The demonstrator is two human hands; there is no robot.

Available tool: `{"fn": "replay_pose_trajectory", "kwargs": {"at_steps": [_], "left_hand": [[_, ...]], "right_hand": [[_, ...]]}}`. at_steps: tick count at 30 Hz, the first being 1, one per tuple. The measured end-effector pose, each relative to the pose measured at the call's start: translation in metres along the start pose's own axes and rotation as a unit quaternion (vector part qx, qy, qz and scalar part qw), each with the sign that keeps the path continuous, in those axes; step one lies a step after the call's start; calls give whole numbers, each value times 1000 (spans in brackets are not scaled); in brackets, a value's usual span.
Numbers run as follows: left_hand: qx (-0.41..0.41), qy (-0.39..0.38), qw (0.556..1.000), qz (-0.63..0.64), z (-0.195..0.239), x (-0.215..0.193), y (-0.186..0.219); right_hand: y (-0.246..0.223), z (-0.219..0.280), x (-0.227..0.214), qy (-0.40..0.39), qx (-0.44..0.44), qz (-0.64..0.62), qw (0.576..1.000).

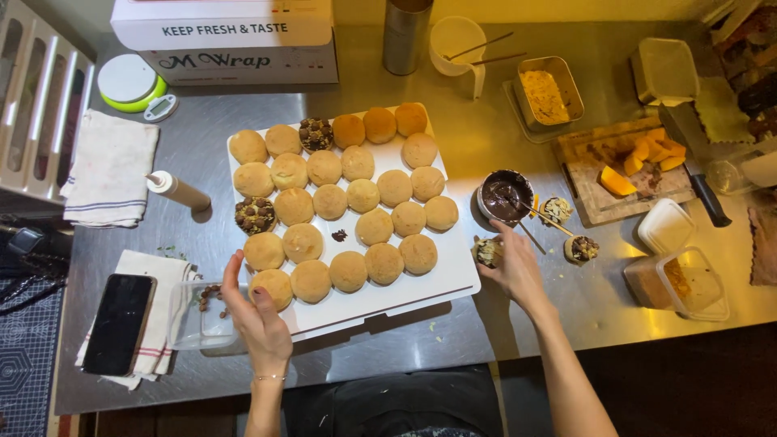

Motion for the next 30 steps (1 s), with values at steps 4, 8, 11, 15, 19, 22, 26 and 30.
{"fn": "replay_pose_trajectory", "kwargs": {"at_steps": [4,8,11,15,19,22,26,30], "left_hand": [[-19,12,1000,-7,0,-3,-4],[-33,1,999,-5,1,-1,-7],[-44,0,999,-4,0,1,-9],[-66,-7,998,-7,3,3,-21],[-65,-5,998,-7,3,3,-25],[-66,3,998,-4,4,2,-26],[-59,0,998,6,5,3,-23],[-57,-5,998,5,2,4,-23]], "right_hand": [[-52,28,-82,-28,35,45,998],[-153,44,-158,17,-43,44,998],[-230,38,-162,30,-153,8,988],[-310,13,-102,36,-267,-44,962],[-345,-16,-36,-4,-272,-57,961],[-347,-25,-8,-8,-249,-23,968],[-349,-25,1,-8,-239,50,970],[-361,-23,2,-24,-241,110,964]]}}
Point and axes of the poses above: each hand's wrist, its own z-axis away from the middle knuckle, its own x-axis out of the palm, y = z × x, the point moved 10 cm from there along -z, towards the middle knuckle, and after that the axes turned 1 degree about -y, right-handed, at the moved point
